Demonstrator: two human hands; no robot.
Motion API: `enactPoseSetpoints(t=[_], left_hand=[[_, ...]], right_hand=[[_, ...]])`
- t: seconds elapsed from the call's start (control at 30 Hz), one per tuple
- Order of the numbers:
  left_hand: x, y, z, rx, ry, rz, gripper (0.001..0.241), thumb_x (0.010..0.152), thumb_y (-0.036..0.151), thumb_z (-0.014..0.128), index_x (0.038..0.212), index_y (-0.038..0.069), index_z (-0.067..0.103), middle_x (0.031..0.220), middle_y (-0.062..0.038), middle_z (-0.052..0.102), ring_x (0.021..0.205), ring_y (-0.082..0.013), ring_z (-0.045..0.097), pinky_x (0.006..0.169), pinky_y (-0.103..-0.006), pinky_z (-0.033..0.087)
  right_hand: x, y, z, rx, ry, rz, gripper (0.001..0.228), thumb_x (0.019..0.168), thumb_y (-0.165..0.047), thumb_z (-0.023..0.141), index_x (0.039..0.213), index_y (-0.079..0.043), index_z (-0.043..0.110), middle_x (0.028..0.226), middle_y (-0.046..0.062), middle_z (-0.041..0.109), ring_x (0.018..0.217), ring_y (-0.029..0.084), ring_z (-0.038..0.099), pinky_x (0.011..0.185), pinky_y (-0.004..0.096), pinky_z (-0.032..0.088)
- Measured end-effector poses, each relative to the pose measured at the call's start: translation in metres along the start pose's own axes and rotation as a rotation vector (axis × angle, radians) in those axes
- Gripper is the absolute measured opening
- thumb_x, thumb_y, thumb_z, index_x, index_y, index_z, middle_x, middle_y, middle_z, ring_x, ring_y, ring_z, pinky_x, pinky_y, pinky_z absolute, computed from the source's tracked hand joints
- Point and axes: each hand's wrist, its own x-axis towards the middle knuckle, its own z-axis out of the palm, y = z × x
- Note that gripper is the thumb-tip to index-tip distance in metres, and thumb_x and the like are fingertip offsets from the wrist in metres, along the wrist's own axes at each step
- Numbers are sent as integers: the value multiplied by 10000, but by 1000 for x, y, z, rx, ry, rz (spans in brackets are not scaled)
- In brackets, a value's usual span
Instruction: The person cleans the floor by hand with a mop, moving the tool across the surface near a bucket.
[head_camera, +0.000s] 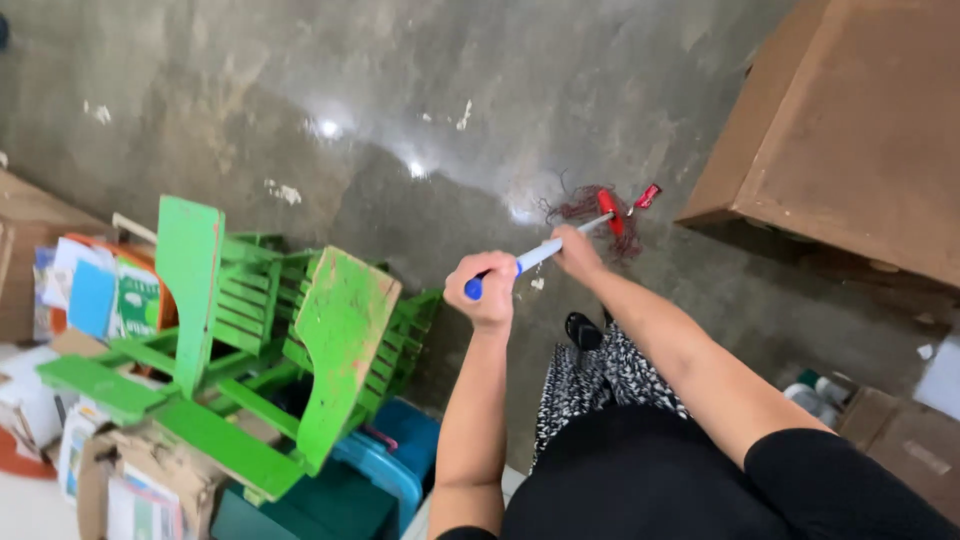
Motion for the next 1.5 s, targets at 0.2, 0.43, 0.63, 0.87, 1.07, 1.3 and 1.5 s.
enactPoseSetpoints(t=[0.2,0.43,0.63,0.87,1.07,1.3,1.5], left_hand=[[-17,-15,36,-63,-75,42,97,793,-71,585,799,-28,673,762,-125,698,674,-190,672,704,-321,549],[20,-2,26,6,-91,-212,129,794,-47,538,763,-28,662,700,-85,664,571,-127,582,543,-247,445],[68,14,-4,267,-81,37,99,750,-41,594,792,-34,684,743,-96,693,634,-137,634,595,-262,501],[93,-55,-7,-165,-117,-404,116,698,-25,583,755,-55,679,670,-98,667,516,-106,522,476,-250,371],[61,-134,44,-340,-285,-565,88,699,-38,599,737,-39,678,659,-85,637,522,-108,522,473,-251,368],[77,-159,10,-493,-505,-634,115,813,-63,540,804,-37,652,650,-67,597,543,-96,507,517,-252,384],[181,-103,-86,-215,-367,-460,134,794,-43,547,736,-20,666,678,-54,634,536,-95,534,489,-257,400]], right_hand=[[-2,20,-62,-83,72,95,217,901,-189,730,792,-37,619,846,196,604,843,449,596,723,533,471],[38,9,-35,54,72,-1,189,854,-171,747,806,-38,622,816,179,605,788,401,613,685,494,482],[74,-23,32,131,-130,-90,151,815,-124,753,884,-64,633,894,157,648,884,389,621,746,465,494],[37,5,-20,53,-87,92,223,869,-227,758,951,-57,639,978,168,652,980,417,600,849,480,485],[-1,26,-80,-123,121,400,350,800,-306,823,972,-42,671,978,169,684,981,366,643,868,462,504],[20,7,-40,-207,326,533,110,835,-92,725,944,-77,738,986,162,741,993,366,693,905,444,535],[118,-51,75,80,341,141,187,804,-39,669,971,-75,745,961,152,727,937,353,699,845,412,548]])
